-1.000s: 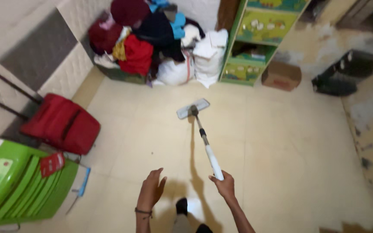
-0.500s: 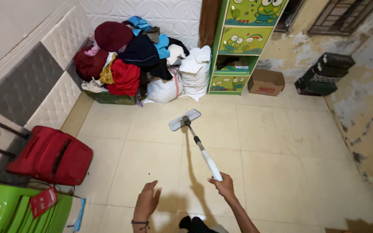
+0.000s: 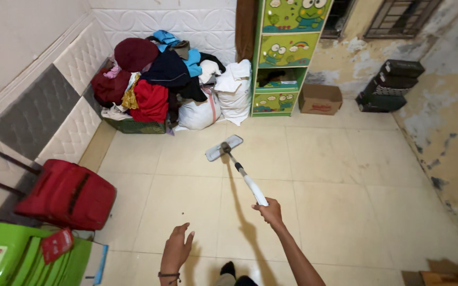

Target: The person mops a dark tiled floor in a hallway and then continues into a bedroom, pushing the mop back and forth across the surface.

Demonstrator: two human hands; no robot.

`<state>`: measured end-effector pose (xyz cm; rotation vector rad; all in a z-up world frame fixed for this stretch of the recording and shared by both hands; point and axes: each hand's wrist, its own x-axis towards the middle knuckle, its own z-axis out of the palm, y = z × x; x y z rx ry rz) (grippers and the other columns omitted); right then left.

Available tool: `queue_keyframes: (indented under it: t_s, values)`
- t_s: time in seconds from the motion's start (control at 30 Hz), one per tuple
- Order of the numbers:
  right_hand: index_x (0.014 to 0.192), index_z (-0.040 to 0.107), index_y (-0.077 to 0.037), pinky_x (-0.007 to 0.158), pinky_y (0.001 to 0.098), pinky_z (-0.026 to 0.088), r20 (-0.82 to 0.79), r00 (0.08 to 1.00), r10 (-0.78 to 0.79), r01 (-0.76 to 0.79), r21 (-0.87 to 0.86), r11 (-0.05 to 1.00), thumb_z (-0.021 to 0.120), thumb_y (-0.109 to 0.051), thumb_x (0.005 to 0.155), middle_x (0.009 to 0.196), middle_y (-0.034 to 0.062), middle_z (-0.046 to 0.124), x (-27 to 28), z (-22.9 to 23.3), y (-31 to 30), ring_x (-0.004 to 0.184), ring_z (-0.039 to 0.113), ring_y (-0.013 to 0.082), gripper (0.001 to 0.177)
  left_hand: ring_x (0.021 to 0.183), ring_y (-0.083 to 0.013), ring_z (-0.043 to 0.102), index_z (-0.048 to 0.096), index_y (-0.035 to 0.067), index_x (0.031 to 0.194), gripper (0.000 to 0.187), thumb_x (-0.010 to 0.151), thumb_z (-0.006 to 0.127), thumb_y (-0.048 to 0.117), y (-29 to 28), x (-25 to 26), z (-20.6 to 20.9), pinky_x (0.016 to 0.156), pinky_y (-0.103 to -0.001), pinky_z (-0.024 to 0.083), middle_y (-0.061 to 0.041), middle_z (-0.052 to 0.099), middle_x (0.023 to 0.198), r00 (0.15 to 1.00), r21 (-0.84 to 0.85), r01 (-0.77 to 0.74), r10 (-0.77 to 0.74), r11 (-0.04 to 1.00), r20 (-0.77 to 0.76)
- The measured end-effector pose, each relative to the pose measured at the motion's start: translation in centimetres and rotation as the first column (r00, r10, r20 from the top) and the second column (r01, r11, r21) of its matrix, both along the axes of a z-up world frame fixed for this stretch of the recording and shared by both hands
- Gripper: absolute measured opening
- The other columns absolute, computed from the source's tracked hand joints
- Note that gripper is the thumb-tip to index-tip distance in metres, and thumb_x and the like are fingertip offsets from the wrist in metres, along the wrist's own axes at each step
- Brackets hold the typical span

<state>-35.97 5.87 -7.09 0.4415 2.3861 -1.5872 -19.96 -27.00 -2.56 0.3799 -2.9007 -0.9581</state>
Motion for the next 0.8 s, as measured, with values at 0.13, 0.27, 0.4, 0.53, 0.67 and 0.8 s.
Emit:
queue_keyframes:
  t_s: [0.13, 0.27, 0.4, 0.53, 0.67, 0.8]
  values:
    - [0.079, 0.071, 0.000, 0.037, 0.0325, 0.040, 0.018, 0.999, 0.026, -0.026, 0.010, 1.000, 0.086, -0.023, 0.078, 0.054, 0.0036, 0.059, 3.7, -2.8, 5.0, 0.039, 0.050, 0.0126, 0.027, 0.112, -0.0370, 0.066, 0.064, 0.008, 0.128, 0.039, 0.095, 0.063, 0.029, 4.3, 4.9, -0.4, 0.094, -0.045, 0.055, -0.016, 0.067, 0.125, 0.994, -0.034, 0.075, -0.078, 0.997, -0.078]
    - [0.077, 0.069, 0.000, 0.036, 0.0326, 0.040, -0.019, 1.000, 0.018, -0.019, -0.074, 0.997, 0.085, -0.023, 0.078, 0.053, 0.0023, 0.057, 11.5, -5.3, 8.9, 0.038, 0.049, 0.0119, 0.028, 0.110, -0.0370, 0.067, 0.065, 0.005, 0.126, 0.038, 0.093, 0.065, 0.025, 10.3, 12.6, -0.4, 0.093, -0.044, 0.056, -0.018, 0.068, 0.124, 0.989, 0.081, 0.103, -0.093, 0.991, -0.113]
    - [0.081, 0.069, -0.001, 0.034, 0.0330, 0.035, 0.092, 0.996, 0.014, 0.000, -0.152, 0.988, 0.084, -0.023, 0.080, 0.051, 0.0030, 0.053, 23.4, -4.7, 14.4, 0.036, 0.045, 0.0134, 0.027, 0.109, -0.0381, 0.067, 0.064, 0.005, 0.126, 0.039, 0.092, 0.066, 0.023, 15.0, 20.2, -2.0, 0.092, -0.044, 0.056, -0.019, 0.067, 0.122, 0.993, 0.080, 0.115, -0.116, 0.990, 0.008]
    - [0.081, 0.072, 0.000, 0.034, 0.0332, 0.035, 0.147, 0.988, 0.038, -0.022, -0.112, 0.993, 0.084, -0.021, 0.079, 0.052, 0.0018, 0.055, 32.3, -2.2, 19.0, 0.036, 0.045, 0.0133, 0.025, 0.109, -0.0367, 0.068, 0.065, 0.006, 0.124, 0.039, 0.090, 0.068, 0.026, 18.3, 27.1, -3.3, 0.091, -0.042, 0.057, -0.017, 0.069, 0.120, 0.996, 0.097, 0.084, -0.087, 0.992, 0.026]
    - [0.080, 0.072, -0.003, 0.034, 0.0333, 0.035, 0.124, 0.992, -0.012, 0.026, -0.109, 0.994, 0.087, -0.020, 0.074, 0.051, 0.0020, 0.055, 34.4, -3.2, 20.7, 0.037, 0.046, 0.0132, 0.024, 0.108, -0.0354, 0.069, 0.064, 0.006, 0.125, 0.037, 0.095, 0.064, 0.026, 20.5, 32.3, -1.2, 0.092, -0.043, 0.056, -0.017, 0.068, 0.121, 0.993, 0.122, 0.068, -0.079, 0.990, 0.092]
    - [0.075, 0.068, -0.003, 0.035, 0.0322, 0.036, 0.059, 0.998, 0.006, 0.001, -0.130, 0.991, 0.085, -0.023, 0.077, 0.052, 0.0017, 0.054, 36.6, -5.9, 20.7, 0.038, 0.046, 0.0119, 0.026, 0.107, -0.0391, 0.067, 0.066, 0.004, 0.123, 0.035, 0.095, 0.064, 0.025, 22.2, 36.1, 3.9, 0.091, -0.045, 0.055, -0.019, 0.069, 0.120, 0.991, 0.051, 0.117, -0.113, 0.992, -0.068]
